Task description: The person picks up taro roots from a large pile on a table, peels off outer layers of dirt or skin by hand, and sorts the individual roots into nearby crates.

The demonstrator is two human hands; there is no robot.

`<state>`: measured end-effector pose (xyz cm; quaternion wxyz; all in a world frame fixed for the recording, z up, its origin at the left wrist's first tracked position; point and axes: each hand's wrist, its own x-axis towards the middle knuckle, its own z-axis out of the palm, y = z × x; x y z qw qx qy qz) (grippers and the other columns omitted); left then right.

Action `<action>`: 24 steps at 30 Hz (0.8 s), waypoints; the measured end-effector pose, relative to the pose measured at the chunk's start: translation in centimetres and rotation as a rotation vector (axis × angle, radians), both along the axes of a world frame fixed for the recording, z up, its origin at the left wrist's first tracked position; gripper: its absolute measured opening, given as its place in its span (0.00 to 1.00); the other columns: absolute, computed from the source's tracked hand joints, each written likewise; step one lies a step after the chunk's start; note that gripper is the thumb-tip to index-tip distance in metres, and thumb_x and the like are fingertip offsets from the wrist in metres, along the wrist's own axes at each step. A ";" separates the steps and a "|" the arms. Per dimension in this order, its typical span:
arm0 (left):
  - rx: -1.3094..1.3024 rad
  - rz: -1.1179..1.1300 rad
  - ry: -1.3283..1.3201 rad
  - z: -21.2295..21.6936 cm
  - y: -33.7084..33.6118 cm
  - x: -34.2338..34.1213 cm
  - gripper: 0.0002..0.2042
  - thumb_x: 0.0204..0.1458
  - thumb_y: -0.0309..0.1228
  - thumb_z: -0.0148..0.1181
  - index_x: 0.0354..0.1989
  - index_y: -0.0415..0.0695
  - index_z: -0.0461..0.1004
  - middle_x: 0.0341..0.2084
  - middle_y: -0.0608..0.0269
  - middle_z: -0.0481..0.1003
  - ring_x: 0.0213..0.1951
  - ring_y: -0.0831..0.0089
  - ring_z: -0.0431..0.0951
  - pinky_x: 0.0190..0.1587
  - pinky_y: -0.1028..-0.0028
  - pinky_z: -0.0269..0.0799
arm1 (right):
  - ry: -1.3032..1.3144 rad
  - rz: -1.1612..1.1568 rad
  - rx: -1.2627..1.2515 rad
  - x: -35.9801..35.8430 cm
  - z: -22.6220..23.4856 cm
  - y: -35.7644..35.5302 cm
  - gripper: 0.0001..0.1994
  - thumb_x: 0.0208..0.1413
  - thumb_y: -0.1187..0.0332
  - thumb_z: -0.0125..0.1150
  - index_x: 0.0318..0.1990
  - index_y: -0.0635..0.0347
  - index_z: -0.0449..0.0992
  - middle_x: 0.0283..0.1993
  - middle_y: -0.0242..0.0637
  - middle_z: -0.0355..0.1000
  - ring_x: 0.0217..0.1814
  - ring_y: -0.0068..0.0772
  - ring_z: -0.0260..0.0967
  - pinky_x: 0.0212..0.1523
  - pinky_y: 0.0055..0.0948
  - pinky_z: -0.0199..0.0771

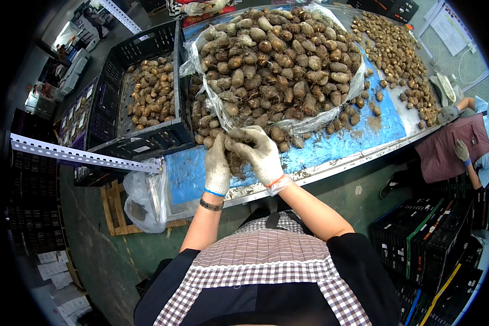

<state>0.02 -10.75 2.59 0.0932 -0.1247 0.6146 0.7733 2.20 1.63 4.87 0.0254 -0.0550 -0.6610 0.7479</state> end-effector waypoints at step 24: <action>0.183 -0.016 0.269 0.4 -0.7 1.3 0.16 0.67 0.33 0.44 0.57 0.36 0.67 0.39 0.61 0.77 0.31 0.79 0.77 0.36 0.77 0.76 | 0.098 0.030 0.446 -0.7 -1.0 1.6 0.11 0.58 0.62 0.62 0.37 0.62 0.74 0.30 0.44 0.73 0.29 0.37 0.70 0.32 0.32 0.69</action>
